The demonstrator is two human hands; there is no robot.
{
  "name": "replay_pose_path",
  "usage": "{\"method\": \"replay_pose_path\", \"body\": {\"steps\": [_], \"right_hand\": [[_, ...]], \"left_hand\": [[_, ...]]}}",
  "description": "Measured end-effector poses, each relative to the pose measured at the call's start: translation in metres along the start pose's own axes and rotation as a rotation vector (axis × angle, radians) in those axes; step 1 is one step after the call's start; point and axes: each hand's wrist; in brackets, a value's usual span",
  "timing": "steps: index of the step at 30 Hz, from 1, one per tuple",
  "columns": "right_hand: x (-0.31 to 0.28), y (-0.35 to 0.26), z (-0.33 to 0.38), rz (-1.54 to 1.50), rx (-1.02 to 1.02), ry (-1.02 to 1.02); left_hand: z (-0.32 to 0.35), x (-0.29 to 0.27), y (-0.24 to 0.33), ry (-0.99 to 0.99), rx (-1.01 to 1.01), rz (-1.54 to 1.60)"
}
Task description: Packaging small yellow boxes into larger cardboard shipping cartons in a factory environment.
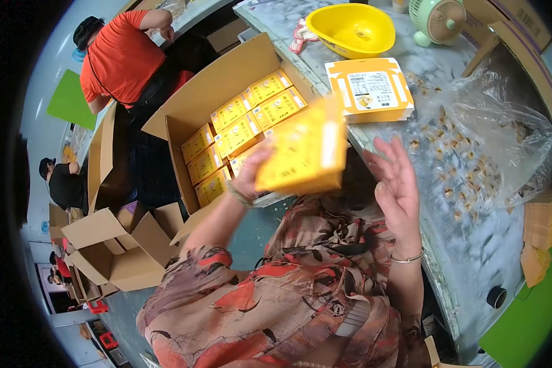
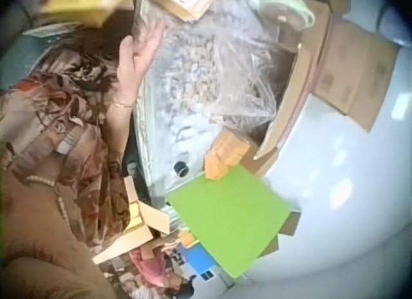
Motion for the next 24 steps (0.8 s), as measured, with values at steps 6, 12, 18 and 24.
{"method": "replay_pose_path", "body": {"steps": [6,12,18,24], "right_hand": [[-0.032,0.029,0.019,0.241,0.267,0.142],[-0.044,0.041,0.036,0.314,0.416,0.199],[-0.048,0.035,0.044,0.406,0.446,0.279],[-0.085,0.029,-0.021,0.663,0.292,0.306]], "left_hand": [[0.045,-0.119,0.135,0.515,0.350,-0.397],[0.049,-0.231,0.145,0.678,0.371,-0.397],[0.011,-0.272,0.137,0.939,0.131,-0.722],[-0.024,-0.232,0.138,1.059,0.607,-1.796]]}}
Point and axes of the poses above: each hand's wrist, its own z-axis away from the middle knuckle, its own x-axis out of the palm, y = z × x, and after that the axes turned 15 degrees about z, right-handed
